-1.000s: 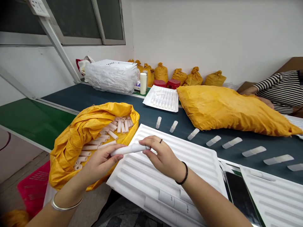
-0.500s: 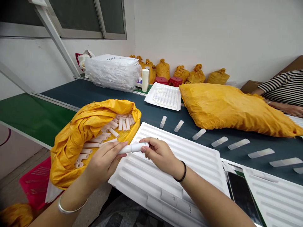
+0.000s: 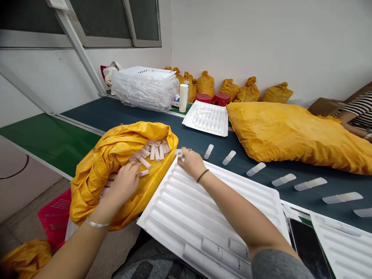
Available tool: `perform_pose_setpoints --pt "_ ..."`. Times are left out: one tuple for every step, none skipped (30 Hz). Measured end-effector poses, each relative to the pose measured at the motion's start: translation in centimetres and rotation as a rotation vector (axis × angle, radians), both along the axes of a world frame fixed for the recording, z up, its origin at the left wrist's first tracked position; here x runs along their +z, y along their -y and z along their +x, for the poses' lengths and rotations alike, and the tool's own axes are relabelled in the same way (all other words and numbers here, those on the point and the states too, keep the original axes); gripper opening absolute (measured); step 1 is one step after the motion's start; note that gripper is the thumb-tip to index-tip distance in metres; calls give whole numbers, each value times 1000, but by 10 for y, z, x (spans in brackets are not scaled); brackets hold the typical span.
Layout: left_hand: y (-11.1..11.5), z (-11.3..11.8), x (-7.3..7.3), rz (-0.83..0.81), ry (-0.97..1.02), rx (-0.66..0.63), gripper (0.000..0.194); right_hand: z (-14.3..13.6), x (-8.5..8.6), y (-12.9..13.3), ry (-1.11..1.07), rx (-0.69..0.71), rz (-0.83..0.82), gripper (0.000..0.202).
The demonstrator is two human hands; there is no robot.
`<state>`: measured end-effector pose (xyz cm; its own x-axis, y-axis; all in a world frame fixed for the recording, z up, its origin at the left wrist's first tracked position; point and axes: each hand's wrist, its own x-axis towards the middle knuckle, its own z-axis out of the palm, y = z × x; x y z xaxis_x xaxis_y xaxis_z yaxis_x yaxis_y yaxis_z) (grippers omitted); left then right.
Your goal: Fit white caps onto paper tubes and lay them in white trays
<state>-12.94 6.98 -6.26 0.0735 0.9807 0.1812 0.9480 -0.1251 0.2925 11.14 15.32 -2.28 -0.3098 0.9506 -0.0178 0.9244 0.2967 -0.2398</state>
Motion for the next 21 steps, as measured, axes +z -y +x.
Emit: perform_pose_setpoints --pt "-7 -8 -7 -37 -1 29 31 -1 -3 -19 4 -53 -9 28" --pt "-13 -14 -14 -63 3 36 27 -2 -6 -37 13 -101 -31 29" --pt "-17 -18 -21 -80 11 34 24 -2 -8 -52 26 -142 -64 30" --pt "-19 -21 -27 -95 23 34 21 -1 -11 -65 40 -173 -107 29" --pt "-20 -23 -32 -106 39 30 19 -1 -13 -76 55 -196 -154 29" --pt "-21 -24 -35 -109 61 21 18 1 -14 -83 70 -212 -200 30" --pt "-20 -24 -36 -103 88 7 18 2 -14 -88 84 -222 -242 30" --pt "-20 -23 -35 -89 122 -10 19 4 -13 -91 96 -229 -276 29" --pt "-19 -22 -33 -66 161 -30 21 7 -11 -92 107 -234 -298 29" --pt "-17 -20 -29 -38 205 -53 24 9 -6 -90 117 -236 -307 28" --pt "-16 -19 -25 -7 253 -77 26 12 -1 -86 124 -235 -302 28" --pt "-14 -17 -20 24 302 -101 27 16 5 -77 129 -229 -283 28" --pt "-12 -14 -15 52 349 -122 27 19 12 -65 130 -215 -254 28" --pt "-10 -11 -10 76 387 -140 26 23 18 -48 128 -193 -223 27" --pt "-8 -8 -5 97 429 -153 25 26 23 -26 122 -157 -200 26" --pt "-5 -4 -1 118 482 -161 24 30 27 -1 113 -91 -198 26" --pt "-3 0 3 135 544 -167 24 34 29 27 105 -16 -224 24" --pt "0 5 7 146 607 -172 23 38 30 56 90 111 -293 23" --pt "2 10 11 152 669 -176 22 42 28 84 89 339 -408 25" --pt "5 14 14 147 724 -181 22 46 25 110 101 460 -464 26" --pt "7 19 17 129 769 -189 23 49 20 133 133 498 -473 26"
